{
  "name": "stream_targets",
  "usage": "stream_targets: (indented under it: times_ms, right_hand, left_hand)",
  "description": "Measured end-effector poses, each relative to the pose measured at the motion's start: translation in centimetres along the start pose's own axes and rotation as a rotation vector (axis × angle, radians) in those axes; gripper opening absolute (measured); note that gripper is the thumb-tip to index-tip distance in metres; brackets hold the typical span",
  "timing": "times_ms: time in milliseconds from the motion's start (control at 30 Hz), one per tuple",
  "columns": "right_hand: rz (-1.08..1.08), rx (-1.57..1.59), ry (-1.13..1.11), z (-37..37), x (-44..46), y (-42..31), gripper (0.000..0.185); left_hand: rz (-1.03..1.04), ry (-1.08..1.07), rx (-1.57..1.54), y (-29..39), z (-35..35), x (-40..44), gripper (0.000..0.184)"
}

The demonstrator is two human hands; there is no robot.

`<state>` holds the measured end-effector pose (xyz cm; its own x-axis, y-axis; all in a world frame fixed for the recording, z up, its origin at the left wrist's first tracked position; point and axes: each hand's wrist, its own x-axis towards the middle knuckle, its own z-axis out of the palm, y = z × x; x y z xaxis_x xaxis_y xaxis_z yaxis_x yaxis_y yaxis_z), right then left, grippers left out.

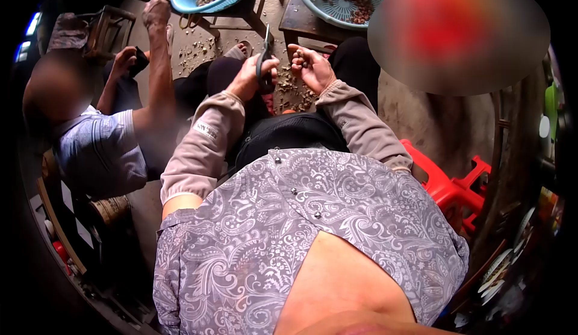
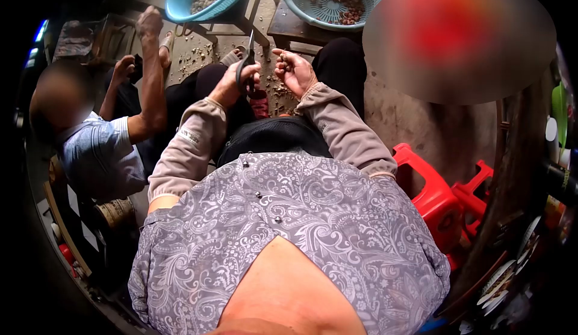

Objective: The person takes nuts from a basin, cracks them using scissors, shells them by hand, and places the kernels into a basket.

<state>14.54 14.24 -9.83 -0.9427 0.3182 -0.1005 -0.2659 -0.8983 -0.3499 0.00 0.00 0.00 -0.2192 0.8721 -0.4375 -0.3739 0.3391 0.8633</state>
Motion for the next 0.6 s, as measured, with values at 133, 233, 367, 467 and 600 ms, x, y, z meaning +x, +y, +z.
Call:
stream_targets:
  times_ms: [133, 233, 367, 467, 600]
  right_hand:
    - [-0.092, -0.156, 0.185, 2.5, 0.2, -0.3, 0.022]
    - [-0.082, -0.075, 0.244, 4.3, -0.1, 3.7, 0.018]
    - [-0.097, -0.107, 0.262, 4.7, 0.2, 3.3, 0.018]
    - [-0.120, -0.265, 0.244, 3.8, 0.4, 3.4, 0.018]
    - [-0.143, -0.374, 0.292, 3.7, -0.1, 3.6, 0.016]
  left_hand:
    - [0.265, 0.040, 0.481, -3.5, -0.8, 0.1, 0.035]
    - [0.363, 0.061, 0.932, -5.7, -3.4, -2.7, 0.045]
    - [0.506, 0.144, 1.158, -5.7, -1.9, -2.5, 0.040]
    - [0.489, 0.215, 1.227, -6.5, -1.9, -1.9, 0.041]
    - [0.512, 0.223, 1.234, -6.5, -1.5, -1.9, 0.044]
